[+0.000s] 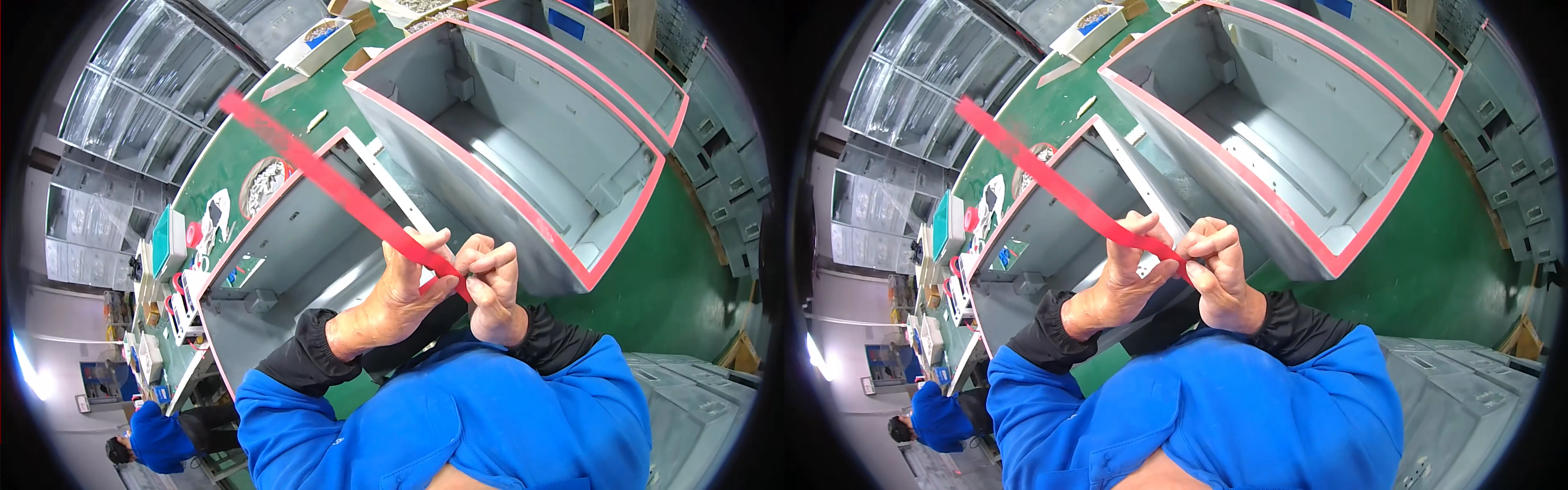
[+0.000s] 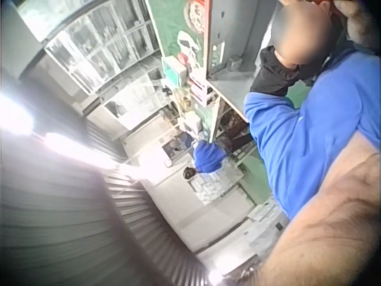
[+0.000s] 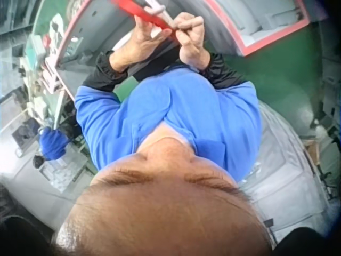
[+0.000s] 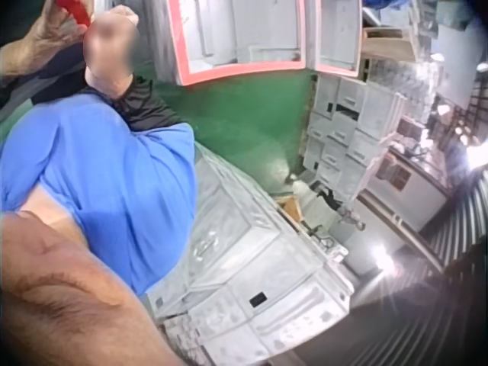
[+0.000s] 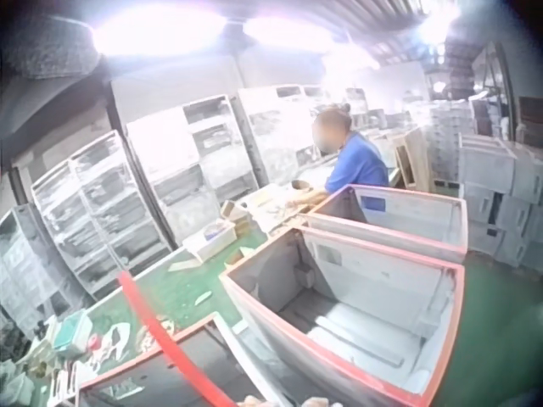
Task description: The person picks up a metal cabinet frame from a pallet and places it on a workbench. They then apply red tape along the edges of the frame, smoothing it down with their fingers. The person handles the frame and tape repeatedly to cover the edges.
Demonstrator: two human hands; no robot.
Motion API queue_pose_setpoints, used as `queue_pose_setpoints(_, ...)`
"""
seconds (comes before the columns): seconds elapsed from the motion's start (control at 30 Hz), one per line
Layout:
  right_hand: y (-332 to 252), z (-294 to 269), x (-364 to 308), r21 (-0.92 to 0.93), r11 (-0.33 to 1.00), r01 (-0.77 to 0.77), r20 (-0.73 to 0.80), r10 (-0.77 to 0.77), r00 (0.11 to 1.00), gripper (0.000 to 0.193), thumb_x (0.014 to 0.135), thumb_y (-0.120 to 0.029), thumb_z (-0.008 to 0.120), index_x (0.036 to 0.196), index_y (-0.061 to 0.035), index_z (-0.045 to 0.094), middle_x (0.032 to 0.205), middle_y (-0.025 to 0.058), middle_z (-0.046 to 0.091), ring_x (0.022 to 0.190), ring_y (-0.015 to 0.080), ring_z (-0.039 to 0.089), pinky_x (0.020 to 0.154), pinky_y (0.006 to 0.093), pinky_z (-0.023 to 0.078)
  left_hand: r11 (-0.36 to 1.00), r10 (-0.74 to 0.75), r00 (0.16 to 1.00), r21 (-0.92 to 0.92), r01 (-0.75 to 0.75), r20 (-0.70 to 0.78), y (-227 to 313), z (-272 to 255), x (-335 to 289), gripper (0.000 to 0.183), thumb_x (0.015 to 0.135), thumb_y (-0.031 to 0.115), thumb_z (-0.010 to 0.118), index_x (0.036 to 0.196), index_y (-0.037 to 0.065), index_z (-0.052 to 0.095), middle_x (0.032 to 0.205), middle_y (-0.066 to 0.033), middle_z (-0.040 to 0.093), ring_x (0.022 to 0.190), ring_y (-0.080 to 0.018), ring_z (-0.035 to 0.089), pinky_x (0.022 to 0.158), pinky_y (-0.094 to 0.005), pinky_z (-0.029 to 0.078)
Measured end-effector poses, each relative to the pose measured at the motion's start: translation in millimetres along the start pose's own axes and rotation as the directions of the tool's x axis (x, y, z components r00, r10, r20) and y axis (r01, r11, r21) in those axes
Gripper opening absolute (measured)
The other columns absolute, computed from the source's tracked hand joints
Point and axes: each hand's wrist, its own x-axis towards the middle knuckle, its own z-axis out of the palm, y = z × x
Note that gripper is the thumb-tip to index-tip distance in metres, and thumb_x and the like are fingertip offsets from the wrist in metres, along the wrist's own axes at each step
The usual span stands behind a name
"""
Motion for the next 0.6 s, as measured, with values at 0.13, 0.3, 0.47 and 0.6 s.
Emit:
queue_pose_setpoints(0.13, 1, -6, 4, -0.127, 0.991, 0.032, -0.026, -0.035, 0.999, 0.023, 0.077, 0.0, 0.038, 0.098, -0.0051, 0.035, 0.082, 0.014, 0.054, 0.079, 0.0177, 0.043, 0.077, 0.0334, 0.039, 0.895, -0.188, 0.979, -0.424, 0.138, -0.08, 9, 2, 5, 0.058, 0.083, -0.005, 0.059, 0.13, 0.01, 0.029, 0.097, -0.0044, 0.044, 0.092, -0.0139, 0.045, 0.085, -0.0302, 0.037)
queue_pose_setpoints(0.3, 11, -23, -13, -0.034, 0.996, -0.077, -0.157, 0.071, 0.985, 0.024, 0.079, -0.004, 0.038, 0.102, -0.0053, 0.036, 0.091, 0.0172, 0.052, 0.082, 0.0202, 0.048, 0.082, 0.0371, 0.039, 0.661, -0.493, 0.87, -0.647, 0.38, 0.007, 5, -10, 8, 0.05, 0.086, 0.003, 0.06, 0.127, 0.012, 0.034, 0.097, -0.0033, 0.046, 0.092, -0.0116, 0.047, 0.085, -0.0287, 0.039)
queue_pose_setpoints(0.47, 26, -27, -33, -0.016, 0.985, -0.172, -0.147, 0.168, 0.975, 0.027, 0.079, -0.001, 0.037, 0.105, -0.0065, 0.035, 0.1, 0.0177, 0.049, 0.093, 0.0188, 0.043, 0.09, 0.0369, 0.035, 0.604, -0.499, 0.86, -0.669, 0.433, 0.106, -3, -3, 7, 0.047, 0.087, 0.003, 0.058, 0.126, 0.012, 0.033, 0.097, -0.0035, 0.047, 0.094, -0.0118, 0.048, 0.085, -0.0293, 0.04)
queue_pose_setpoints(0.6, 29, -28, -35, 0.056, 0.978, -0.2, -0.114, 0.206, 0.972, 0.028, 0.078, 0.001, 0.037, 0.105, -0.0064, 0.035, 0.106, 0.0173, 0.045, 0.094, 0.0186, 0.042, 0.093, 0.0367, 0.032, 0.659, -0.473, 0.872, -0.606, 0.445, 0.126, -6, -4, 10, 0.045, 0.089, 0.001, 0.055, 0.127, 0.011, 0.032, 0.099, -0.0051, 0.046, 0.094, -0.0125, 0.048, 0.087, -0.0296, 0.04)
